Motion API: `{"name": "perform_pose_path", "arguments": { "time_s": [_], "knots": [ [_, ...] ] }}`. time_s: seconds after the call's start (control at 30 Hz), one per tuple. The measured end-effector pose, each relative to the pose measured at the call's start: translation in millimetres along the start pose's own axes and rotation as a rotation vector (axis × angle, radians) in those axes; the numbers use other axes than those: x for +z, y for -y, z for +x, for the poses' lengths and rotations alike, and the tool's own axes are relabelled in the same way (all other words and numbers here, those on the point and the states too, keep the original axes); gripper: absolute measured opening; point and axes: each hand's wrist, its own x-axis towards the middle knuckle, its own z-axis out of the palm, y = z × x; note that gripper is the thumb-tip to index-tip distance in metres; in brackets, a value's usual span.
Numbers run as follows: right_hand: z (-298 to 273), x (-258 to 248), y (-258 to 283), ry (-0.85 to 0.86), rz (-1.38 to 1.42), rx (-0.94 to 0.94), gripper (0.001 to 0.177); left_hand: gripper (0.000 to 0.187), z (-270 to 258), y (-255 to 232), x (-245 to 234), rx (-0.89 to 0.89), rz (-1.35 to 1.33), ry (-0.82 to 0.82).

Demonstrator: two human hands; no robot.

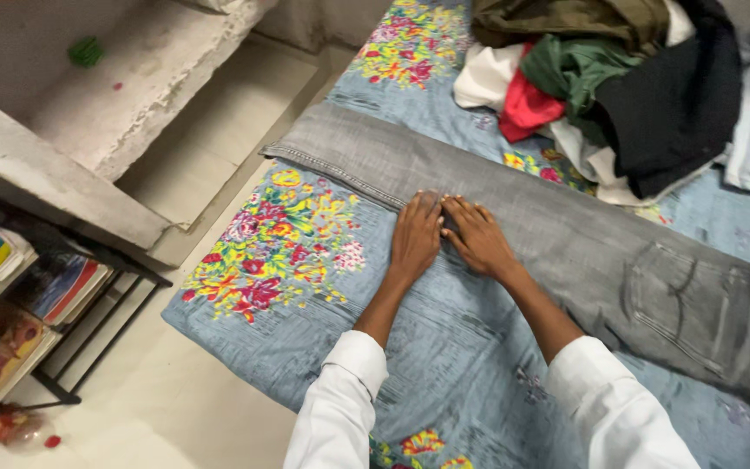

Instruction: The person folds a pair of grey jeans by hand on a bed and places the folded jeans into a suitcase.

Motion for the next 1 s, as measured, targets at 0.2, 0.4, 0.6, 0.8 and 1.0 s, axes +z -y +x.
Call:
{"name": "perform_pose_path", "arguments": {
  "time_s": [0.2, 0.4, 0.6, 0.8, 1.0],
  "knots": [
    [56, 21, 18, 0.030, -0.066, -0.146, 0.058, 0.037, 21, 58, -39, -0.175, 0.131, -0.115],
    [116, 44, 47, 0.180, -0.113, -0.173, 0.060, 0.026, 32, 161, -61, -0.290, 0.293, -0.264],
    [158, 74, 64, 0.140, -0.113, -0.243, 0.065, 0.052, 52, 238, -63, -0.695, 0.203, -0.416],
    [167, 80, 67, 0.110, -0.111, -0.257, 0.066, 0.083, 67, 293, -71, -1.059, 0.218, -0.245],
    [167, 79, 70, 0.101, -0.127, -0.250, 0.066, 0.084, 87, 308, -79, -0.989, 0.026, -0.406]
  ]
}}
